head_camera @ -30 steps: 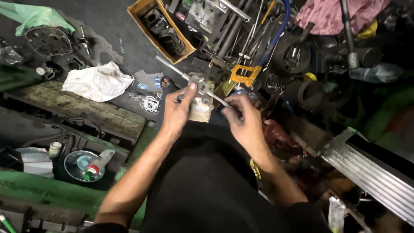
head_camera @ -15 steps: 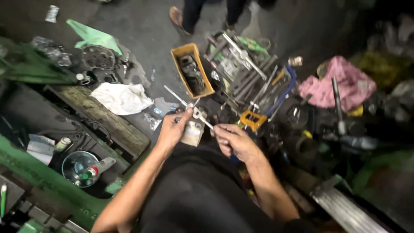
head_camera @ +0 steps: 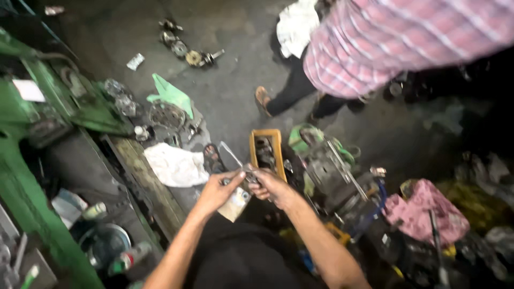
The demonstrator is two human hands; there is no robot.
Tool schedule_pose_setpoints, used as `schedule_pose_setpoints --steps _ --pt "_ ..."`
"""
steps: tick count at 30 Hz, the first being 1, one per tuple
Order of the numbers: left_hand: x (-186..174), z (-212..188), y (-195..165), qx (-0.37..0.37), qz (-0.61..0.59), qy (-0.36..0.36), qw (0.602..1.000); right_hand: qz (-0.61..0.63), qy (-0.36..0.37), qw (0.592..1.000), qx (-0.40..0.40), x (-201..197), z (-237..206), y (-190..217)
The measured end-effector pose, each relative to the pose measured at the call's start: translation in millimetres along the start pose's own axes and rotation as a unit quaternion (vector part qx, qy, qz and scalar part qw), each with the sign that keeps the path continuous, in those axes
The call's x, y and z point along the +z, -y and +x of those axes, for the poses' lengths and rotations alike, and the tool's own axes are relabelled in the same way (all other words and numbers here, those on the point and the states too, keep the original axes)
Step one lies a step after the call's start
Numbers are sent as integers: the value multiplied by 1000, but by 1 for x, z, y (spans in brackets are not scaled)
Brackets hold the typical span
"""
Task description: The person picks metal parts from a yellow bin on the floor and carries them to a cluttered workbench. They fit a component into an engine cylinder head, tighten it using a socket wrench, reposition the head, and handle other small engine parts while moving around the workshop.
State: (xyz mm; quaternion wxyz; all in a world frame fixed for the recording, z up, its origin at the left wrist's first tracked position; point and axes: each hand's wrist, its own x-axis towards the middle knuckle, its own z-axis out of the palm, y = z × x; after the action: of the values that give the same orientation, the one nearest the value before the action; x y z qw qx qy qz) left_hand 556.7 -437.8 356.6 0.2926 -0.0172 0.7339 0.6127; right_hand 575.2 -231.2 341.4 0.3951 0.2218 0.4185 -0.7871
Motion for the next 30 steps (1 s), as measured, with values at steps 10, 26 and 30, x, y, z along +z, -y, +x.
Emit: schedule_pose_setpoints --steps 10,26,30 --pt "-229 176 -5 -137 -498 -55 855 22 -101 979 -173 67 191 160" --pt "-279 395 -224 143 -233 -24 962 -314 -219 786 -485 133 300 430" --pt "-281 490 -271 222 -141 -21 965 -302 -232 776 -503 103 342 520"
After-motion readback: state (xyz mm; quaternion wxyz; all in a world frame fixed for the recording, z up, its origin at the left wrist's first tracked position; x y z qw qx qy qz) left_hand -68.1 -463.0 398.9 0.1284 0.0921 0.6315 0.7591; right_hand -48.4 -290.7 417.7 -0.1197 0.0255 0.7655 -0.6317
